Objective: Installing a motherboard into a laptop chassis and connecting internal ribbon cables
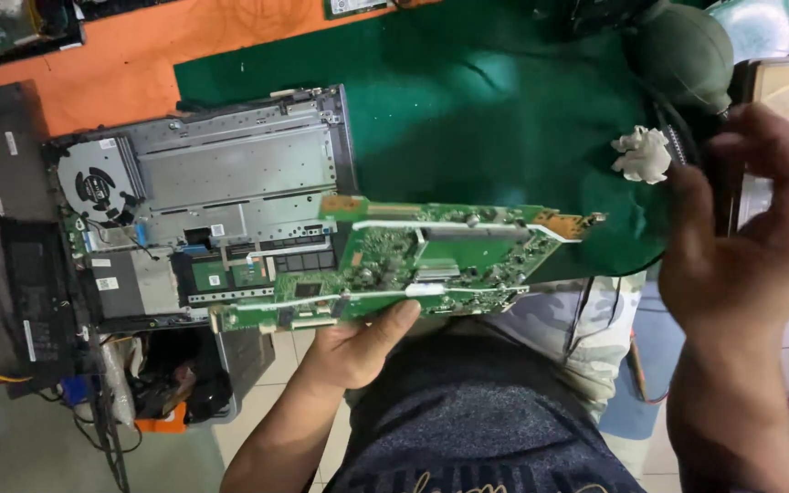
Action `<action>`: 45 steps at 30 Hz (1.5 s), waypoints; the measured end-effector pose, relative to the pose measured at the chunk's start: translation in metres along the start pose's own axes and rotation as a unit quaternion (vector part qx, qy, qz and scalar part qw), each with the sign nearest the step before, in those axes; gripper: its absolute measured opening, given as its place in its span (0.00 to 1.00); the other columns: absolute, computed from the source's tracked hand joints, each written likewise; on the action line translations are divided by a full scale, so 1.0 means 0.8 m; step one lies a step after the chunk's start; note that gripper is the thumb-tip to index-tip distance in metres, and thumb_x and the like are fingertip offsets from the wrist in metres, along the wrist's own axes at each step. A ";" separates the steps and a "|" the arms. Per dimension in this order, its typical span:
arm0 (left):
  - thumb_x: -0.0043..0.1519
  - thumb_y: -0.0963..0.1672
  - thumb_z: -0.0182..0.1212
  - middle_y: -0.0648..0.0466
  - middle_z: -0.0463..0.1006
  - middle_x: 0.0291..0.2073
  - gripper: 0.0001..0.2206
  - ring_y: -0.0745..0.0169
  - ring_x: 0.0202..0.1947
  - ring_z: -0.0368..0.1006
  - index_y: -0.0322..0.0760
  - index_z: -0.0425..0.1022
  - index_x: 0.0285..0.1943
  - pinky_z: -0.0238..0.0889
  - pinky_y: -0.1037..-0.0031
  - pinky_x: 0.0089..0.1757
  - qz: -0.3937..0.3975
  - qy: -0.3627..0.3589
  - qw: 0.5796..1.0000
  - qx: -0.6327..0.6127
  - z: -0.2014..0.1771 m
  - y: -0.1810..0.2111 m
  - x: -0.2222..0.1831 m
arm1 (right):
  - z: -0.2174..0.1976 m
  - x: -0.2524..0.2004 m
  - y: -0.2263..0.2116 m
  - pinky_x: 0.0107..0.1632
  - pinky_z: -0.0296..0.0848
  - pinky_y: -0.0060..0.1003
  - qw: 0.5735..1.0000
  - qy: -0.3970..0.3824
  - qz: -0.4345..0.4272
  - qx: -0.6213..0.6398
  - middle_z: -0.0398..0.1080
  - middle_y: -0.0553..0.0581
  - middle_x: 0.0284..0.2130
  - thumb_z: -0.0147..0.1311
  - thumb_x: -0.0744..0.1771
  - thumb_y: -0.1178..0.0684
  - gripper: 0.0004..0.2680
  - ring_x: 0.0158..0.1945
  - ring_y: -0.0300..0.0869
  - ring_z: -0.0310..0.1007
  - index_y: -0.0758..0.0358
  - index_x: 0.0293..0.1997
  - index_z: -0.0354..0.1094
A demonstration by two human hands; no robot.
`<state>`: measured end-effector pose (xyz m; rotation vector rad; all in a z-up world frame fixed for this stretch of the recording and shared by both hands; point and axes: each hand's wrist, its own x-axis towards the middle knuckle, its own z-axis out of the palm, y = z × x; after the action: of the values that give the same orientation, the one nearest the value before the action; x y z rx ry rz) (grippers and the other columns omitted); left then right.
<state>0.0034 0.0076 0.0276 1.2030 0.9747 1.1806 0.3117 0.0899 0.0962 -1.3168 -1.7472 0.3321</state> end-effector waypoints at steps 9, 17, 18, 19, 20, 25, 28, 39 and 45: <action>0.71 0.43 0.55 0.47 0.79 0.57 0.12 0.50 0.60 0.77 0.34 0.74 0.60 0.69 0.66 0.62 0.013 -0.064 0.992 0.105 0.025 0.061 0.034 | 0.031 -0.008 -0.086 0.57 0.50 0.46 0.967 -0.055 -0.234 -0.088 0.75 0.50 0.41 0.72 0.68 0.48 0.09 0.42 0.45 0.71 0.54 0.49 0.77; 0.70 0.44 0.53 0.40 0.81 0.53 0.14 0.42 0.54 0.82 0.28 0.75 0.57 0.76 0.63 0.56 0.079 -0.049 0.971 0.221 0.036 0.095 0.043 | 0.040 -0.005 -0.085 0.54 0.55 0.40 0.968 -0.042 -0.241 -0.058 0.75 0.51 0.37 0.74 0.66 0.48 0.09 0.38 0.46 0.71 0.59 0.44 0.80; 0.69 0.44 0.54 0.40 0.81 0.52 0.14 0.42 0.53 0.83 0.28 0.76 0.57 0.76 0.64 0.56 0.101 -0.041 0.958 0.267 0.038 0.101 0.045 | 0.040 -0.004 -0.084 0.55 0.51 0.43 0.970 -0.041 -0.230 -0.063 0.75 0.49 0.37 0.72 0.66 0.48 0.09 0.39 0.45 0.70 0.56 0.45 0.80; 0.68 0.44 0.55 0.40 0.82 0.52 0.14 0.42 0.52 0.83 0.27 0.76 0.56 0.75 0.66 0.56 0.122 -0.033 0.942 0.312 0.039 0.108 0.047 | 0.039 -0.004 -0.084 0.57 0.48 0.46 0.972 -0.040 -0.219 -0.069 0.75 0.47 0.37 0.71 0.67 0.48 0.08 0.39 0.45 0.69 0.54 0.45 0.79; 0.68 0.44 0.55 0.40 0.82 0.52 0.14 0.42 0.52 0.83 0.27 0.76 0.56 0.75 0.66 0.56 0.124 -0.033 0.941 0.312 0.040 0.098 0.044 | 0.042 -0.003 -0.085 0.57 0.48 0.46 0.972 -0.039 -0.220 -0.069 0.75 0.47 0.37 0.71 0.67 0.48 0.08 0.39 0.45 0.69 0.54 0.45 0.79; 0.73 0.49 0.52 0.50 0.75 0.65 0.17 0.49 0.69 0.70 0.40 0.72 0.66 0.55 0.63 0.72 -0.015 -0.038 0.997 0.060 0.040 0.042 0.032 | 0.043 -0.001 -0.081 0.54 0.53 0.50 0.975 -0.047 -0.200 -0.088 0.73 0.54 0.43 0.64 0.69 0.44 0.06 0.44 0.50 0.67 0.47 0.48 0.77; 0.67 0.41 0.65 0.54 0.79 0.49 0.09 0.55 0.51 0.77 0.39 0.76 0.55 0.77 0.60 0.51 -0.213 0.084 0.908 -0.352 0.037 -0.061 -0.015 | 0.024 -0.037 -0.046 0.60 0.57 0.58 0.985 -0.042 -0.156 -0.069 0.67 0.66 0.52 0.62 0.68 0.38 0.17 0.50 0.56 0.72 0.55 0.57 0.70; 0.71 0.37 0.54 0.52 0.84 0.41 0.09 0.58 0.45 0.81 0.30 0.83 0.45 0.78 0.53 0.56 -0.068 0.040 0.934 -0.350 0.033 -0.055 -0.021 | 0.013 -0.052 0.027 0.57 0.58 0.56 0.963 -0.011 -0.022 -0.267 0.70 0.71 0.51 0.72 0.75 0.61 0.08 0.53 0.64 0.68 0.70 0.61 0.80; 0.70 0.38 0.55 0.53 0.81 0.34 0.10 0.63 0.40 0.78 0.31 0.83 0.39 0.75 0.59 0.52 -0.129 0.086 0.922 -0.354 0.037 -0.052 -0.031 | 0.019 -0.054 0.033 0.61 0.52 0.49 0.923 -0.039 -0.013 -0.384 0.80 0.56 0.48 0.71 0.77 0.50 0.06 0.50 0.55 0.74 0.57 0.60 0.84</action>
<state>0.0344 -0.0207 -0.0107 0.3869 0.7023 1.2783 0.3180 0.0671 0.0489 -1.8280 -2.0517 -0.3732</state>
